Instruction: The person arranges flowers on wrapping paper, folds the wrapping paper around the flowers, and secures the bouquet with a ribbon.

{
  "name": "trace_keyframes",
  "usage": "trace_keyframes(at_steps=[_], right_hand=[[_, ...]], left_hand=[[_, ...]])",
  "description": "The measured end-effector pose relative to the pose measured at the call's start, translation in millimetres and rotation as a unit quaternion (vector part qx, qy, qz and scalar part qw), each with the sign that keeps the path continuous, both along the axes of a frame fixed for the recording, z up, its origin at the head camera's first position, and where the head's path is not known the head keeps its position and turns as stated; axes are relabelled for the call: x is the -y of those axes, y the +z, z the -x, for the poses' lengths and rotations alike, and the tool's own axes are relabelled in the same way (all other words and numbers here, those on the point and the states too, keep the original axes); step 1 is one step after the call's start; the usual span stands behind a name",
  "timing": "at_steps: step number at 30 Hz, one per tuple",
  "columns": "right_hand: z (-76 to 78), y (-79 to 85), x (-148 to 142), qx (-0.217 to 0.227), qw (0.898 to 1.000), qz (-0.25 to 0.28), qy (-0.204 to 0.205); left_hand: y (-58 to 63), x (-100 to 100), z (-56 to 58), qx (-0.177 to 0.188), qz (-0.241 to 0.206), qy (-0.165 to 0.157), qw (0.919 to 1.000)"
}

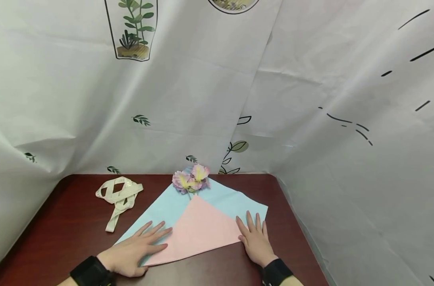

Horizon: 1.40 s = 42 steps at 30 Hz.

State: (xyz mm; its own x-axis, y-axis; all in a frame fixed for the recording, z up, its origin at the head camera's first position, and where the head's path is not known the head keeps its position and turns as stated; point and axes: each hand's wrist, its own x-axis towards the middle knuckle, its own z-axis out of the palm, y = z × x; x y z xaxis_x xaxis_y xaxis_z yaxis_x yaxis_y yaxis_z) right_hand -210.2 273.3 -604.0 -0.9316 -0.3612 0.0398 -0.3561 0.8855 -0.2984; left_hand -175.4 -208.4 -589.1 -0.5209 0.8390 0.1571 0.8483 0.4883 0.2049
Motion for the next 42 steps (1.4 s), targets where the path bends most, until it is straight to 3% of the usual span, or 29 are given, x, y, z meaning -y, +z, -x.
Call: trace_keyframes(at_steps=[4, 7, 14, 18, 22, 25, 28, 36, 38, 42], right_hand=[[4.4, 1.7, 11.5, -0.072, 0.997, -0.040, 0.012], [6.1, 2.8, 17.9, -0.101, 0.993, -0.056, 0.019], [4.7, 6.7, 27.9, -0.116, 0.992, -0.035, 0.046], [2.5, 12.4, 43.3, -0.132, 0.987, -0.016, 0.092], [-2.8, 16.7, 67.1, -0.111, 0.983, -0.002, 0.145], [-7.2, 17.2, 84.1, -0.090, 0.982, 0.013, 0.165], [-10.7, 19.1, 96.0, -0.082, 0.982, 0.029, 0.165], [-10.8, 33.2, 110.6, 0.003, 0.989, 0.050, 0.137], [-12.4, 33.8, 114.2, -0.016, 0.989, 0.045, 0.141], [-18.0, 28.4, 121.2, -0.115, 0.980, 0.013, 0.163]], left_hand=[[8.8, -12.2, 3.1, -0.044, 0.047, -0.021, 0.9977], [11.4, -16.6, 4.4, -0.049, 0.056, -0.035, 0.9966], [10.4, -22.2, 10.0, -0.041, 0.000, -0.049, 0.9979], [15.2, -28.9, 17.4, -0.002, -0.039, -0.033, 0.9987], [26.5, -37.7, 24.0, 0.014, -0.034, -0.019, 0.9991], [38.1, -46.9, 29.7, -0.018, -0.009, -0.014, 0.9997], [49.8, -58.6, 37.6, -0.072, 0.011, -0.004, 0.9973], [72.1, -94.0, 55.1, -0.212, 0.030, 0.017, 0.9766], [74.8, -100.7, 57.4, -0.234, 0.036, 0.018, 0.9713], [76.9, -106.0, 60.7, -0.255, 0.048, 0.019, 0.9656]])
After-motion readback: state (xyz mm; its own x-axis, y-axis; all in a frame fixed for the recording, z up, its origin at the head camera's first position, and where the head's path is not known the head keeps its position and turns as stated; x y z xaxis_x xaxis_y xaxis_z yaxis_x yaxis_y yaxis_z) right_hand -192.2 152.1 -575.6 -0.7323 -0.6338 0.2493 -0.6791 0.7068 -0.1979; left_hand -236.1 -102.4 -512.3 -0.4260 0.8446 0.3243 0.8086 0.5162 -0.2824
